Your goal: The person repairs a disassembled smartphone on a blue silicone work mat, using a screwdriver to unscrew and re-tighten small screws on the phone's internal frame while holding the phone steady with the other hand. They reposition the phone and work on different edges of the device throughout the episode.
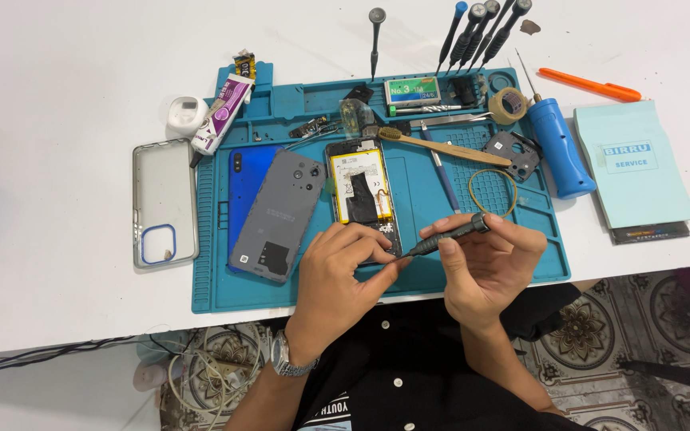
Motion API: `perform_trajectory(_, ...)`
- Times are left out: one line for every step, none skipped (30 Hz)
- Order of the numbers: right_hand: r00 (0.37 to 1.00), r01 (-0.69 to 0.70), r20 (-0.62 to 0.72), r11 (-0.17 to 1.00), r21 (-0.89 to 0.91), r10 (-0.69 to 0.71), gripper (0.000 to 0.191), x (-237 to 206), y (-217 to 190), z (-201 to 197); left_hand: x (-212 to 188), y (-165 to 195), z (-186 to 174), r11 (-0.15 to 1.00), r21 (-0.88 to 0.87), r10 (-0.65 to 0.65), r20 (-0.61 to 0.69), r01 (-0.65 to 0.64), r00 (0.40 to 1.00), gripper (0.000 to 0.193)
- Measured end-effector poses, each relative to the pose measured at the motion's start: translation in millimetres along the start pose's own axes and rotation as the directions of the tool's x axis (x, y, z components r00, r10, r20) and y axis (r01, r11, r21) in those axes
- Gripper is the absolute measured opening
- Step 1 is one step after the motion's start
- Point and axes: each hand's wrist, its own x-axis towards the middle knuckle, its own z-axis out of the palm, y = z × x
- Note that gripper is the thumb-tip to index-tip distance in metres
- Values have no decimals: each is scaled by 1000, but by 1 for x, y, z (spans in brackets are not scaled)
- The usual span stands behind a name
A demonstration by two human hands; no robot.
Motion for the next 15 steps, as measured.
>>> perform_trajectory(1000, 1, 0, 1000, 4, -1, 47, 0, 0, 0, 0, 0, 0, 1000, -1, -3, -2, 3, 1000, 17)
perform_trajectory(1000, 1, 1, 1000, 8, -1, 47, 0, 0, 0, 0, 1, 0, 1000, -3, -7, -5, 7, 1000, 17)
perform_trajectory(1000, 2, 2, 1000, 12, -2, 47, 0, 0, 1, 0, 1, 0, 1000, -4, -10, -7, 10, 1000, 17)
perform_trajectory(1000, 2, 4, 1000, 19, -2, 47, 0, 0, 1, 0, 1, 0, 1000, -2, -7, -8, 7, 1000, 18)
perform_trajectory(1000, 0, 7, 1000, 25, 0, 47, 0, -1, 1, 0, 1, 0, 1000, 1, -6, -8, 6, 1000, 18)
perform_trajectory(1000, 0, 10, 999, 32, 0, 48, 1, -1, 1, 0, 2, -1, 1000, 4, -3, -8, 3, 1000, 18)
perform_trajectory(1000, -11, 19, 999, 31, 11, 48, 1, -2, 1, 1, 2, -1, 1000, 6, 0, -10, 0, 1000, 19)
perform_trajectory(999, -24, 28, 999, 31, 23, 48, 1, -3, 1, 1, 2, -1, 1000, 7, 3, -10, -3, 1000, 20)
perform_trajectory(999, -37, 37, 999, 29, 36, 48, 0, -4, 1, 1, 2, -1, 1000, 8, 5, -10, -5, 1000, 21)
perform_trajectory(998, -38, 45, 999, 22, 37, 48, 0, -5, 1, 1, 2, -1, 1000, 4, 2, -11, -2, 1000, 22)
perform_trajectory(998, -37, 54, 999, 15, 36, 48, 1, -5, 1, 1, 3, -1, 1000, 0, 0, -13, 0, 1000, 22)
perform_trajectory(997, -36, 62, 999, 7, 35, 48, 1, -5, 1, 1, 3, -1, 1000, -4, -3, -15, 3, 1000, 22)
perform_trajectory(998, -30, 53, 1000, 7, 30, 48, 1, -5, 2, 1, 3, -1, 1000, -3, -5, -14, 5, 1000, 22)
perform_trajectory(999, -25, 44, 1000, 6, 24, 47, 1, -5, 2, 1, 3, -1, 1000, -1, -7, -12, 7, 1000, 22)
perform_trajectory(999, -18, 35, 1000, 6, 18, 47, 1, -5, 2, 1, 3, -1, 1000, 1, -8, -12, 8, 1000, 22)
